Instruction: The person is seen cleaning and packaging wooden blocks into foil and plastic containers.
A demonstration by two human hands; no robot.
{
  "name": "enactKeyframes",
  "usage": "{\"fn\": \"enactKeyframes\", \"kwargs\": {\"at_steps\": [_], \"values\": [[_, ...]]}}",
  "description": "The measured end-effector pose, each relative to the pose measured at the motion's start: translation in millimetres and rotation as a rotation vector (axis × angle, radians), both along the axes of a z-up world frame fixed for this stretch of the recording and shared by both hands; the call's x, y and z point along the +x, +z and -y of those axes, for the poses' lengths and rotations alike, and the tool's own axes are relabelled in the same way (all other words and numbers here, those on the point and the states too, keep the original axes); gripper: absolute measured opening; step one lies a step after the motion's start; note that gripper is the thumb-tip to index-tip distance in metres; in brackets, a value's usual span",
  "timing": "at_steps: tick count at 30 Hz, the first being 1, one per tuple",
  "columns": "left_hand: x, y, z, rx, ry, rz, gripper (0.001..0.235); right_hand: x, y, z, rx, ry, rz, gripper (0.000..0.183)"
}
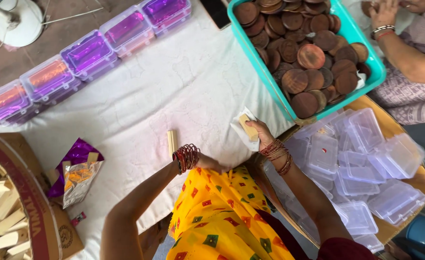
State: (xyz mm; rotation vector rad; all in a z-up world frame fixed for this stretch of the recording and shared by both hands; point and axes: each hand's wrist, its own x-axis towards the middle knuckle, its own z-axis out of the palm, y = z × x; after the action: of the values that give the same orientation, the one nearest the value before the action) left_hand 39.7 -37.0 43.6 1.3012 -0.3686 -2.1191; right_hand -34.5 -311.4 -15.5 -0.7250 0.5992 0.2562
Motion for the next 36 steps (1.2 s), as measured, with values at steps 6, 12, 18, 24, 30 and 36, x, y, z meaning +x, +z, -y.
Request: {"fn": "enactKeyframes", "kwargs": {"at_steps": [6, 12, 18, 24, 30, 36], "values": [[24.2, 24.0, -17.5, -0.155, -0.079, 0.099, 0.055, -3.3, 7.3, 5.6, -0.024, 0.033, -0.06, 0.045], [61.7, 45.8, -35.8, -0.309, -0.15, 0.222, 0.03, -2.3, 11.3, 9.9, -0.038, 0.051, -0.079, 0.046], [63.7, 45.3, -12.5, -0.435, 0.155, -0.092, 0.03, 1.0, 12.2, 14.4, -0.064, 0.09, -0.112, 0.041], [77.1, 68.0, -10.5, -0.429, -0.007, 0.104, 0.038, 3.9, 16.4, 13.7, -0.026, 0.118, -0.113, 0.038], [102.3, 106.7, -19.8, -0.36, -0.245, 0.375, 0.045, -0.3, -0.5, 15.3, 0.034, 0.116, -0.114, 0.035], [107.8, 118.2, -20.2, -0.403, -0.25, 0.334, 0.04, 4.1, -32.4, 18.6, -0.025, 0.109, -0.12, 0.034]]}}
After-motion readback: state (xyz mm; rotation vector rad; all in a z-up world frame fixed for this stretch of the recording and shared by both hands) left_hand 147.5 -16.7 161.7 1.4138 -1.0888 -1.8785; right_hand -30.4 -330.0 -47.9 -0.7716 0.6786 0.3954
